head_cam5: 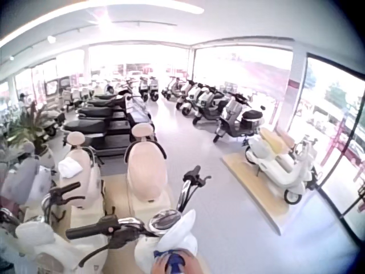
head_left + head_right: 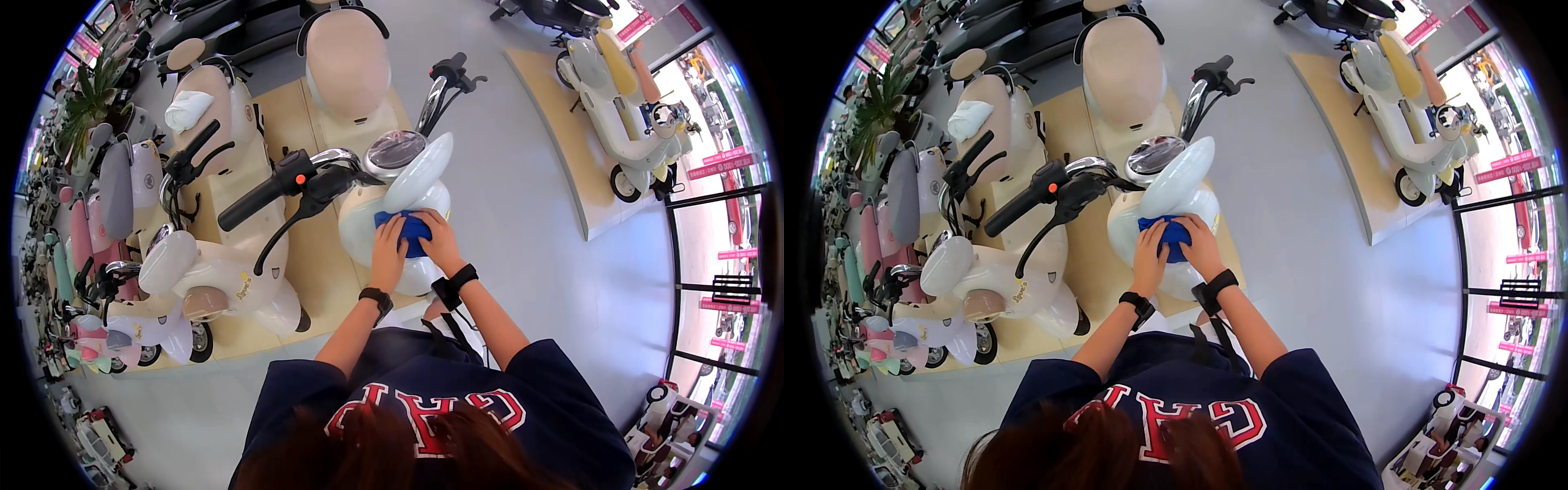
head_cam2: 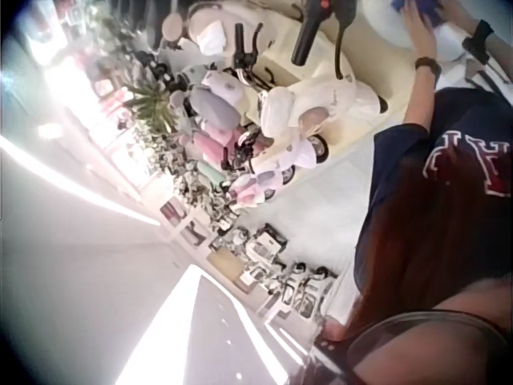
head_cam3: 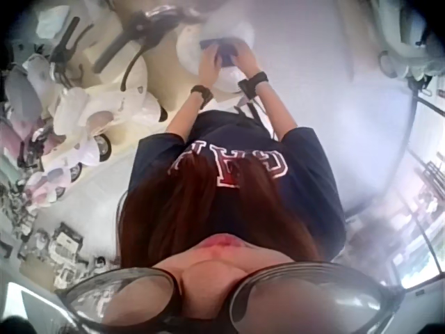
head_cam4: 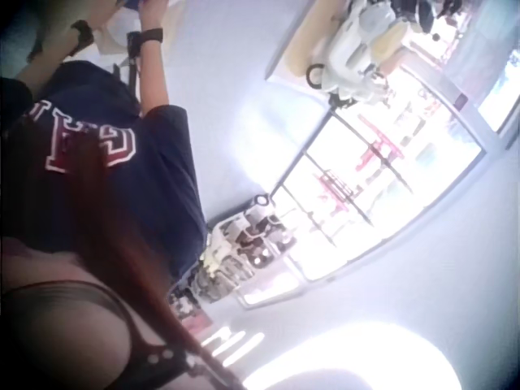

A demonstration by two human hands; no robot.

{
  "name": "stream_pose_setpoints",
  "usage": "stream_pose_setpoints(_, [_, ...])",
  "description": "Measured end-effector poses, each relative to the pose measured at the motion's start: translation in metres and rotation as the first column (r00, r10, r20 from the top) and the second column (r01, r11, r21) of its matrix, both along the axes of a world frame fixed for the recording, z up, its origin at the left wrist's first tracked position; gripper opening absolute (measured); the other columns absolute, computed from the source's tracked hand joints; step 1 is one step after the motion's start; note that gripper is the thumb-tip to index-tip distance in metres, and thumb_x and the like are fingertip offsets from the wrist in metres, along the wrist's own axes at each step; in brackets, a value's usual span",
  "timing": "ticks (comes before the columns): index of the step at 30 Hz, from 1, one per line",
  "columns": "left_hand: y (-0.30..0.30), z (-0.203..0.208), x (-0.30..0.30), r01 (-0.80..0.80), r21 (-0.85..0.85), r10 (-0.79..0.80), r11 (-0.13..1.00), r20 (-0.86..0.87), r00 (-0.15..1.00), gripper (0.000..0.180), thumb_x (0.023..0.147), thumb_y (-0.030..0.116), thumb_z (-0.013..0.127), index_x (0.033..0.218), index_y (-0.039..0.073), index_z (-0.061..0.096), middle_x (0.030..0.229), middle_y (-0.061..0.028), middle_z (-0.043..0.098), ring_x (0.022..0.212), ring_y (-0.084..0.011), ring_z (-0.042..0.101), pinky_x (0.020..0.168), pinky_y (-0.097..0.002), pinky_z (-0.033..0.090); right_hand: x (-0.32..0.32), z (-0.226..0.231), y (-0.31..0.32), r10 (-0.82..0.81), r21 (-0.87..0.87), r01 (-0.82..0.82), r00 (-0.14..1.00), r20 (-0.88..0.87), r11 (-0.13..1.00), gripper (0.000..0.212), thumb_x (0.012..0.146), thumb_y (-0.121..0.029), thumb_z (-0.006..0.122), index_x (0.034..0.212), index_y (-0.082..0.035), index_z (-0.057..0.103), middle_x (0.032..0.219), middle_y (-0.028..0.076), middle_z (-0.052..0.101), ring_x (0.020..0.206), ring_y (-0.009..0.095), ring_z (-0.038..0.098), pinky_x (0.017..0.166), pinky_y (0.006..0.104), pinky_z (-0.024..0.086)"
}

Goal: The person cleans several scooters in a showroom by wiping the front fairings, handlebars, and seats with a blue cloth.

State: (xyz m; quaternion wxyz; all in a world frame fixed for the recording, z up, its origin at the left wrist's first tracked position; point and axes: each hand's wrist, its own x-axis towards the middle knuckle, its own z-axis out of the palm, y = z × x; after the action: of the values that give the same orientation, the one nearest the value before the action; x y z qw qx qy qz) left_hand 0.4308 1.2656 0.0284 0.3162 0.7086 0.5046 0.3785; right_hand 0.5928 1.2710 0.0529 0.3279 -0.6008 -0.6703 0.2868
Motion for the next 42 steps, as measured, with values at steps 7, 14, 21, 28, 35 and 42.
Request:
stream_pose_setpoints(7, [0.001, -0.010, 0.074, 0.128, 0.163, -0.043, 0.978, -0.442, 0.896, 0.043, 0.082, 0.008, 0.067, 0.125, 0.003, 0.063, 0.135, -0.0131, 0.059, 0.127, -0.0331, 0.050, 0.113, -0.0477, 0.036, 0.092, -0.062, -0.010, 0.055, -0.161, -0.094, 0.972, -0.231, 0.982, 0.040, 0.081, 0.005, 0.068, 0.120, -0.003, 0.060, 0.109, 0.018, 0.069, 0.100, 0.031, 0.069, 0.090, 0.0367, 0.053])
stream_pose_setpoints(14, [-0.008, -0.026, 0.116, 0.180, 0.081, -0.124, 0.980, -0.458, 0.880, 0.036, 0.082, 0.003, 0.059, 0.117, 0.005, 0.064, 0.113, -0.0080, 0.063, 0.111, -0.0288, 0.055, 0.102, -0.0405, 0.043, 0.150, -0.063, -0.011, 0.239, -0.244, -0.281, 0.953, -0.188, 0.928, 0.033, 0.082, -0.001, 0.071, 0.114, -0.001, 0.061, 0.100, 0.019, 0.069, 0.094, 0.035, 0.069, 0.085, 0.0387, 0.053])
stream_pose_setpoints(21, [0.028, 0.045, 0.110, -0.114, 0.326, 0.247, 0.938, -0.400, 0.883, 0.047, 0.083, 0.005, 0.060, 0.129, 0.009, 0.062, 0.131, -0.0068, 0.061, 0.115, -0.0293, 0.054, 0.104, -0.0455, 0.041, 0.118, 0.014, 0.067, 0.329, 0.207, -0.307, 0.941, -0.083, 0.929, 0.046, 0.073, 0.008, 0.070, 0.116, -0.004, 0.058, 0.127, 0.017, 0.056, 0.118, 0.040, 0.056, 0.099, 0.0427, 0.049])
stream_pose_setpoints(28, [-0.019, 0.006, 0.089, -0.291, 0.149, 0.327, 0.945, -0.408, 0.852, 0.048, 0.087, 0.000, 0.055, 0.133, 0.010, 0.061, 0.145, -0.0057, 0.057, 0.137, -0.0337, 0.047, 0.118, -0.0532, 0.031, 0.093, -0.025, 0.043, 0.487, 0.133, -0.476, 0.871, -0.066, 0.869, 0.052, 0.068, 0.009, 0.071, 0.116, -0.004, 0.058, 0.132, 0.015, 0.052, 0.124, 0.040, 0.052, 0.102, 0.0436, 0.048])
stream_pose_setpoints(35, [-0.037, 0.000, 0.104, -0.230, 0.160, 0.269, 0.960, -0.291, 0.918, 0.044, 0.084, -0.002, 0.056, 0.126, 0.007, 0.065, 0.138, -0.0064, 0.062, 0.136, -0.0319, 0.050, 0.117, -0.0498, 0.033, 0.117, -0.038, 0.011, 0.421, -0.025, -0.434, 0.884, -0.202, 0.901, 0.042, 0.071, 0.003, 0.070, 0.110, -0.001, 0.055, 0.118, 0.019, 0.056, 0.108, 0.044, 0.058, 0.091, 0.0445, 0.050])
stream_pose_setpoints(42, [0.000, 0.062, 0.120, -0.011, 0.118, 0.043, 0.993, -0.278, 0.960, 0.042, 0.082, 0.003, 0.062, 0.123, 0.009, 0.066, 0.134, -0.0057, 0.063, 0.127, -0.0265, 0.053, 0.111, -0.0444, 0.040, 0.157, 0.034, 0.040, 0.478, -0.017, -0.479, 0.878, -0.034, 0.878, 0.039, 0.075, 0.002, 0.071, 0.110, -0.003, 0.055, 0.116, 0.018, 0.058, 0.107, 0.042, 0.058, 0.090, 0.0441, 0.050])
